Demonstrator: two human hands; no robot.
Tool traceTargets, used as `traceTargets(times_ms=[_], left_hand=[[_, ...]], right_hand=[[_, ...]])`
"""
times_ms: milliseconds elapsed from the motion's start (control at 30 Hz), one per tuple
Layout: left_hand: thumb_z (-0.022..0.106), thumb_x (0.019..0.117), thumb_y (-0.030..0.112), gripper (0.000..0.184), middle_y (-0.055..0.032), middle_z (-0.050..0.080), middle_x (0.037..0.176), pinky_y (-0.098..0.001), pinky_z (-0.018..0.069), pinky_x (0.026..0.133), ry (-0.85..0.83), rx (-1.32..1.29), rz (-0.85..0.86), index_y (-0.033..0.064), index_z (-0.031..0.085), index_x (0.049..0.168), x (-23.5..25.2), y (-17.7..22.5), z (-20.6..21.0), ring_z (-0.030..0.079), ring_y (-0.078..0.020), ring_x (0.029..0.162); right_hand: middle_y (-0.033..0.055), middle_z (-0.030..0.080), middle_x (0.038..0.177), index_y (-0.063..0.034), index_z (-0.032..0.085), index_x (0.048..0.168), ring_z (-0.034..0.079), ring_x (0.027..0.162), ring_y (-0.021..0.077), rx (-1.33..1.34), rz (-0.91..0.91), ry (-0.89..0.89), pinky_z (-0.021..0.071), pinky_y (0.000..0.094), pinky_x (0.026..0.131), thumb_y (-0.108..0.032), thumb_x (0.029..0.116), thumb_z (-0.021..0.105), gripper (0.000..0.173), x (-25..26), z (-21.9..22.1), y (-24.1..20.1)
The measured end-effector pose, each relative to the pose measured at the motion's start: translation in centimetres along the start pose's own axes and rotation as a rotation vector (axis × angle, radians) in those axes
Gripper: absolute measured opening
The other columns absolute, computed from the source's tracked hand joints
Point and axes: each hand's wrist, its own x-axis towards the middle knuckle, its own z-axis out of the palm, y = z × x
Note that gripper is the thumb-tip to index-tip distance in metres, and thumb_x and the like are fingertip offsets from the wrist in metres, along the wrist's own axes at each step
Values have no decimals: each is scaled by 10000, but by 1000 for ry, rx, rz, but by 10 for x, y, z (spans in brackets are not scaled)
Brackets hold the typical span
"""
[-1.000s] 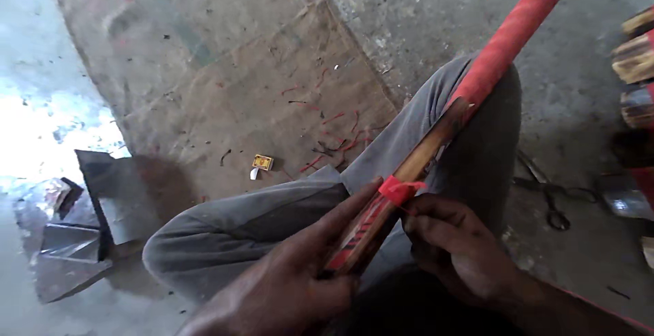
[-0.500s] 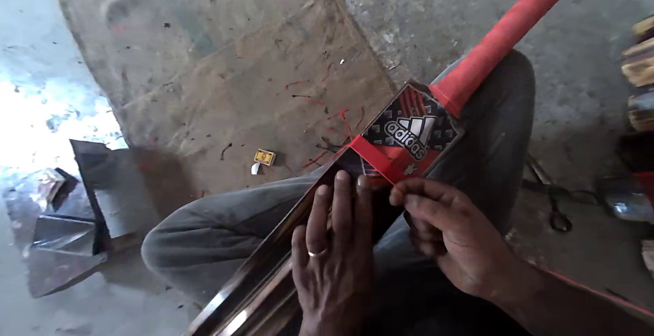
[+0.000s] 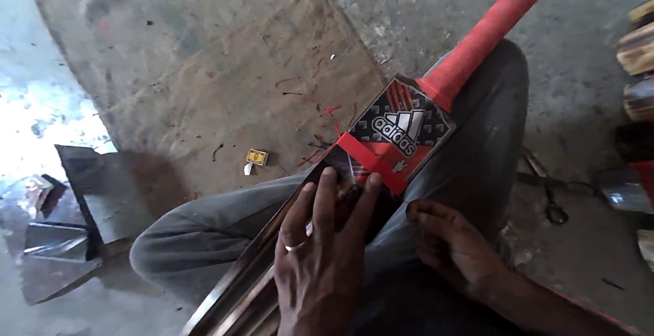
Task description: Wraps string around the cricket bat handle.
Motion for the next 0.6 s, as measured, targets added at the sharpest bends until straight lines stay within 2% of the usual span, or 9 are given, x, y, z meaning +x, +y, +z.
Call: traceTargets(times_ms=[100, 233, 300, 333, 400, 433, 500, 567, 600], left_hand=[[648, 933, 525, 613, -23, 328, 1639, -473, 489, 916, -15, -15, 11, 552, 422, 1502, 3, -3, -3, 439, -297, 1394], [652, 927, 438, 631, -35, 365, 1624, -552, 525, 880, -154, -217, 94, 522, 428, 1511, 16, -22, -27, 477, -346, 1366], [671, 856, 353, 748, 23, 403, 1583, -537, 554, 831, -278, -426, 126, 529, 385, 1525, 24, -38, -42, 495, -294, 1335], [688, 834, 336, 791, 60, 430, 1550, -507, 569, 858, -350, -557, 129, 534, 368, 1530, 26, -46, -47, 510, -233, 1323], [738, 834, 309, 826, 107, 500, 1466, -393, 611, 871, -520, -855, 98, 519, 365, 1540, 30, -59, -50, 594, -105, 1201], [753, 850, 285, 819, 102, 543, 1427, -358, 630, 841, -616, -1013, 65, 491, 377, 1548, 32, -64, -49, 640, -93, 1122], [757, 887, 261, 794, 62, 615, 1365, -370, 637, 849, -756, -1225, -1, 442, 382, 1563, 35, -72, -39, 683, -137, 1061], [737, 933, 338, 712, 68, 663, 1296, -367, 635, 826, -713, -1180, -49, 444, 403, 1552, 35, -74, -35, 700, -133, 1002], [702, 955, 385, 656, 114, 641, 1328, -359, 629, 831, -587, -1040, -47, 449, 418, 1542, 33, -72, -37, 687, -97, 1026]], right_hand=[[-15, 437, 652, -133, 688, 1159, 415, 503, 52, 54, -2, -7, 397, 205, 475, -229, 1044, 572, 190, 1, 2, -1], [-14, 463, 676, -131, 694, 1139, 421, 530, 49, -13, -77, -107, 390, 206, 497, -216, 1051, 555, 185, 0, 14, -11], [-10, 480, 683, -138, 701, 1129, 429, 532, 45, -68, -119, -151, 393, 206, 498, -210, 1051, 550, 185, -1, 26, -20], [-1, 494, 700, -139, 700, 1130, 433, 535, 45, -91, -137, -169, 397, 203, 496, -207, 1054, 552, 180, -2, 32, -25], [17, 521, 724, -136, 697, 1134, 438, 534, 47, -99, -172, -194, 400, 202, 488, -201, 1052, 558, 174, -1, 41, -32], [27, 539, 741, -130, 697, 1131, 444, 537, 50, -90, -184, -204, 405, 204, 489, -199, 1049, 562, 172, 0, 43, -33], [31, 552, 752, -126, 705, 1113, 444, 541, 51, -82, -191, -192, 403, 203, 491, -207, 1047, 568, 172, 4, 46, -34], [17, 525, 723, -140, 707, 1124, 435, 538, 49, -97, -184, -148, 395, 196, 491, -232, 1054, 565, 183, 11, 47, -32], [22, 532, 730, -142, 706, 1145, 437, 541, 56, -97, -180, -126, 396, 201, 494, -235, 1056, 562, 193, 16, 49, -32]])
